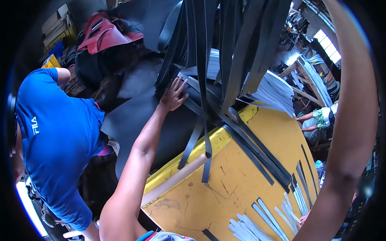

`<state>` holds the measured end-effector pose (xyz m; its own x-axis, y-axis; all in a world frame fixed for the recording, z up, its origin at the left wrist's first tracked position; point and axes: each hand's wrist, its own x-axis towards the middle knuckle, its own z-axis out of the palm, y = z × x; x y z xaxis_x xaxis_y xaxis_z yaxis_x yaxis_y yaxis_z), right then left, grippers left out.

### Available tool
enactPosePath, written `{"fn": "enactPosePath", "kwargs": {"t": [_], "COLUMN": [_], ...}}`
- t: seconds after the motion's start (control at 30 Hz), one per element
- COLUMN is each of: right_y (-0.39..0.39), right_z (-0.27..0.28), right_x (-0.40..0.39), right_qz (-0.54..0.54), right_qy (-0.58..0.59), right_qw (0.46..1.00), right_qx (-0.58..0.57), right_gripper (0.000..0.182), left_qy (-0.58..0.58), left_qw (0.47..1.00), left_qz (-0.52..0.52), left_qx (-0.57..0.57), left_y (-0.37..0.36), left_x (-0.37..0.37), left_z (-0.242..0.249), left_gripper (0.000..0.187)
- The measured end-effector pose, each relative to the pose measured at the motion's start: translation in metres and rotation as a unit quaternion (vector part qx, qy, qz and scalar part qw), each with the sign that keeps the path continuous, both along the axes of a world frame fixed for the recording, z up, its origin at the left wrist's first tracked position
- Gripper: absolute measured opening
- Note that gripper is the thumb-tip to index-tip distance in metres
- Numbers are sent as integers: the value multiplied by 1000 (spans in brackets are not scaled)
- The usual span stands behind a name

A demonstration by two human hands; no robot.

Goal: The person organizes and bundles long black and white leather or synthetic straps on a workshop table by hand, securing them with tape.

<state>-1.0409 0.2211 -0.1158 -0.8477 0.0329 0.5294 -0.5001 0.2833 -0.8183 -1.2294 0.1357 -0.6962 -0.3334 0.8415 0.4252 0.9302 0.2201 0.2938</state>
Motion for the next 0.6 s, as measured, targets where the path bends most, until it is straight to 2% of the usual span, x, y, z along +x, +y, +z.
{"fn": "enactPosePath", "kwargs": {"t": [0.1, 0.23, 0.27, 0.3, 0.37, 0.43, 0.5, 0.53, 0.57, 0.6], "right_y": [-2, 0, 2, 3, 4, 1, 2, 3, 4, 5], "right_z": [6, 11, 14, 17, 22, 28, 31, 33, 34, 35], "right_x": [-2, -6, -7, -11, -12, -11, -10, -9, -8, -7], "right_qz": [16, 25, 25, 19, 11, 6, -3, -10, -16, -22], "right_qy": [12, 17, 17, 37, 57, 56, 53, 51, 50, 46], "right_qw": [999, 999, 999, 998, 997, 996, 996, 996, 996, 996], "right_qx": [32, 42, 38, 49, 57, 76, 75, 73, 72, 72], "right_gripper": [15, 15, 15, 15, 16, 16, 16, 16, 16, 16], "left_qy": [-24, -131, -74, -70, -250, -246, -254, -192, -195, -157], "left_qw": [998, 990, 997, 997, 968, 969, 962, 974, 974, 987], "left_qz": [3, -1, 22, 23, -6, 22, -6, -10, -12, 36], "left_qx": [-51, -59, -31, -30, 35, 18, 98, 121, 119, 18], "left_y": [4, 10, 12, 15, 18, 18, 16, 16, 14, 10], "left_x": [-9, -18, -18, -24, -31, -28, -28, -28, -26, -22], "left_z": [4, -6, -10, -12, -13, -11, -13, -16, -18, -10], "left_gripper": [70, 71, 69, 69, 65, 65, 64, 64, 64, 64]}}
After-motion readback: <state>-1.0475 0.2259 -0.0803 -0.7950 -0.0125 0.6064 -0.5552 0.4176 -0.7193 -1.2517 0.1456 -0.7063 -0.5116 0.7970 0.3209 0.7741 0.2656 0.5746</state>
